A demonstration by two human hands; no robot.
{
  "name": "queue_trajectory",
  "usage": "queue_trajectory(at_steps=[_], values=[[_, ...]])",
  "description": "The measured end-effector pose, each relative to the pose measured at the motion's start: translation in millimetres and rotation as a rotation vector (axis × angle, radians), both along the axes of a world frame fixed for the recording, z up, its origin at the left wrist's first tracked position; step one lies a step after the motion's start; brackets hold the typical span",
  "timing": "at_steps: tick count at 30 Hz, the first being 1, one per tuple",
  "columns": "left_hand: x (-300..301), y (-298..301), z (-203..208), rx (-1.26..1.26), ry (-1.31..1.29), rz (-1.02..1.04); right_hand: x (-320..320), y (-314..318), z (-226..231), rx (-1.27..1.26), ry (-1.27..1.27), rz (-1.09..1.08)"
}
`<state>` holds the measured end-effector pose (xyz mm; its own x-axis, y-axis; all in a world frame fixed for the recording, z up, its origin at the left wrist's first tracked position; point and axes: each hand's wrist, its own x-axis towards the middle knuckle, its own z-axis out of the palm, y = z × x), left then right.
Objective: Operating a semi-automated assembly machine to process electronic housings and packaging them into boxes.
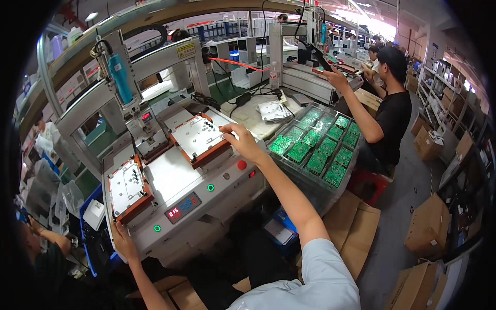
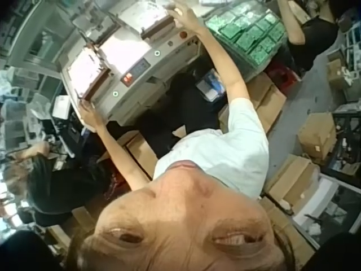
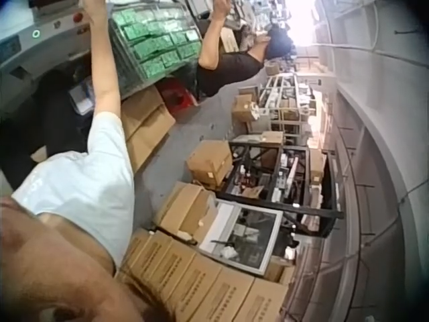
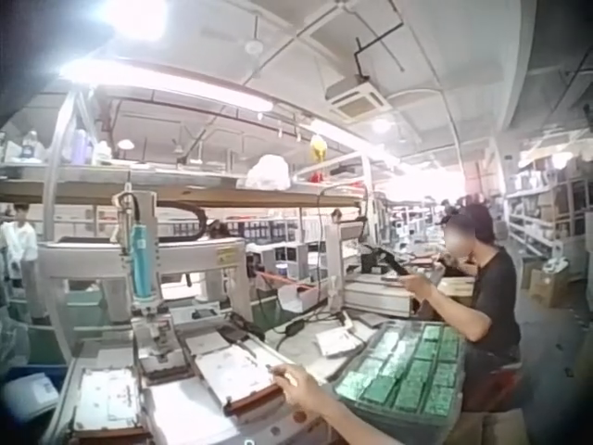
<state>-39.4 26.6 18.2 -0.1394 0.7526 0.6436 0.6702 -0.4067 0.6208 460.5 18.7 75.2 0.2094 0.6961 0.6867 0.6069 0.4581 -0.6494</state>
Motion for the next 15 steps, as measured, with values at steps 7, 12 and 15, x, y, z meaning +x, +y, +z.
queue_trajectory(at_steps=[7,12,15], values=[[0,0,0,-0.059,-0.003,0.048,0,1,-7,-0.02,-0.018,-0.053],[5,-5,6,-0.003,-0.029,0.028,-57,-22,-60,0.2,-0.508,-0.492],[8,-8,9,0.025,-0.003,0.025,-88,-52,-94,0.072,-0.636,-0.518]])
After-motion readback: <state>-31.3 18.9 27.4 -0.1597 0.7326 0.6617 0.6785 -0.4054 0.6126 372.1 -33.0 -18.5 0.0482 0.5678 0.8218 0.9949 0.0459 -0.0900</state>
